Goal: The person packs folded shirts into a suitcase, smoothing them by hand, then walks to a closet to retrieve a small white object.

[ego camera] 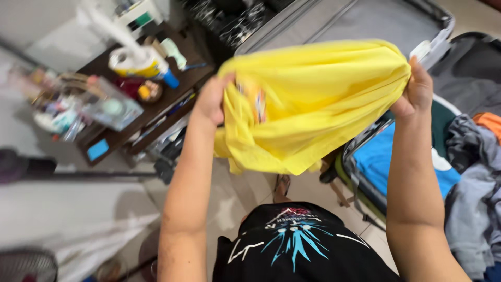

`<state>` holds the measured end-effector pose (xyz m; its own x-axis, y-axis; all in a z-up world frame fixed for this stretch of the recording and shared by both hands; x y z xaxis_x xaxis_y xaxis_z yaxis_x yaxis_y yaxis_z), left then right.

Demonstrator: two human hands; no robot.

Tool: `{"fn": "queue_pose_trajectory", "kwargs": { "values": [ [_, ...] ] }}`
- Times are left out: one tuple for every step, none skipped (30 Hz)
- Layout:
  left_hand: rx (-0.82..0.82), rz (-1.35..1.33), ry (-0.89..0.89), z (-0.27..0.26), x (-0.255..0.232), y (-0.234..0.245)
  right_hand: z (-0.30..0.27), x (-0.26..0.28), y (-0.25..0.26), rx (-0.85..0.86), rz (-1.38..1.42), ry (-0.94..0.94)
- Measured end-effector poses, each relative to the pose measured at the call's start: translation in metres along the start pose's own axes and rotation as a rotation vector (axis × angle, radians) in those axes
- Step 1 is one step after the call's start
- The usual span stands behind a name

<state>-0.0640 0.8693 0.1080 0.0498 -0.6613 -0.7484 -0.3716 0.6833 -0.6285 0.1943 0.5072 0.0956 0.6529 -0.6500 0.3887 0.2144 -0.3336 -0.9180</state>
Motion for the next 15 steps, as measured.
{"fn": "queue_pose_trajectory", "kwargs": {
  "values": [
    [0.089,-0.1,0.05,0.02,-0.014,-0.029,0.009,0.012,-0.005,0.032,-0.106,0.009],
    [0.18,-0.2,0.097,0.042,-0.026,-0.06,0.025,0.021,-0.01,0.033,-0.111,0.025],
    [0.221,-0.25,0.074,0.066,-0.034,-0.089,0.043,0.033,-0.01,-0.051,-0.36,0.123],
    [0.254,-0.301,0.057,0.088,-0.036,-0.115,0.056,0.046,-0.009,-0.144,-0.603,0.216],
    [0.263,-0.3,0.065,0.111,-0.032,-0.137,0.067,0.048,-0.01,-0.151,-0.603,0.226],
    [0.264,-0.316,-0.021,0.136,-0.033,-0.155,0.066,0.065,-0.01,-0.376,-0.996,0.617],
    [0.264,-0.333,-0.106,0.159,-0.032,-0.169,0.055,0.074,-0.02,-0.625,-1.373,1.009],
    [0.276,-0.338,-0.094,0.181,-0.023,-0.183,0.07,0.053,-0.021,-0.367,-1.19,0.944],
    [0.251,-0.325,-0.067,0.203,-0.012,-0.193,0.083,0.031,-0.024,-0.119,-0.998,0.865],
    [0.216,-0.313,-0.032,0.221,0.003,-0.197,0.097,0.004,-0.026,0.057,-1.196,0.69],
    [0.219,-0.319,-0.012,0.235,0.016,-0.203,0.112,-0.029,-0.02,0.19,-1.201,0.512],
    [0.235,-0.332,0.02,0.248,0.028,-0.209,0.131,-0.044,0.008,-0.079,-1.769,0.309],
    [0.25,-0.346,0.051,0.26,0.036,-0.214,0.144,-0.059,0.008,0.022,-1.827,0.411],
    [0.264,-0.343,0.076,0.276,0.039,-0.216,0.154,-0.069,0.011,0.122,-1.883,0.517],
    [0.24,-0.351,0.086,0.294,0.036,-0.212,0.16,-0.059,0.023,0.089,-1.887,0.519]
  ]
}}
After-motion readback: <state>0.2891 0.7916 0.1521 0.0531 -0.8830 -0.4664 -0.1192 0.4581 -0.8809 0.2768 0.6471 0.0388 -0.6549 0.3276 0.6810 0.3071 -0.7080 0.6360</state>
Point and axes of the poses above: each hand's wrist, its own z-axis towards the middle knuckle, its own y-axis out of the back of the hand, x = y × z, the point moved 7 cm from there along z, towards the middle knuckle, and after that the axes turned 7 degrees about -x, right-handed, at the moved point
